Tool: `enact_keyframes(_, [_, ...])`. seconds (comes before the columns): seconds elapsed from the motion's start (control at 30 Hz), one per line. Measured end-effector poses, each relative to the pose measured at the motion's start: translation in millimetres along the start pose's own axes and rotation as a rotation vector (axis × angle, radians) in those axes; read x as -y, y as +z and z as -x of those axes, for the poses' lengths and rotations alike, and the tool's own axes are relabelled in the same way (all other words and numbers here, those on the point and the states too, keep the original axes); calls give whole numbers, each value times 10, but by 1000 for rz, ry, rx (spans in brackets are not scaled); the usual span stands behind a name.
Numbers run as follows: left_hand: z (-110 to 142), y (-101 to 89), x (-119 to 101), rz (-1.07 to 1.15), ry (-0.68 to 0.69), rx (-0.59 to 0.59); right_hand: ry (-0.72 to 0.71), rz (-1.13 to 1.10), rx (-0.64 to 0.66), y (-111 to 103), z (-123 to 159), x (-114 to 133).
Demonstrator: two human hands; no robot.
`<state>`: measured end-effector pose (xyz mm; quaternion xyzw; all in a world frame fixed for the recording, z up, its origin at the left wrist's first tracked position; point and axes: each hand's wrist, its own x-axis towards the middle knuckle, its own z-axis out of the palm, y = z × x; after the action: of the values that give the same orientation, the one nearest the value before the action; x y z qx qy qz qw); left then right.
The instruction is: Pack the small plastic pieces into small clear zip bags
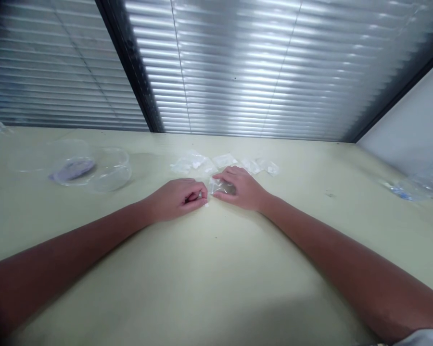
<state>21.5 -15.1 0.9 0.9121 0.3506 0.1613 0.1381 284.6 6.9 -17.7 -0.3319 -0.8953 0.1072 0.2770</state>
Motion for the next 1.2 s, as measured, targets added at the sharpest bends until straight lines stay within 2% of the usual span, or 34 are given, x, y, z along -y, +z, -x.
enact_keyframes(1.2, [11,-36,13,3,-20,9,-8,-1,-57,52,-26,3])
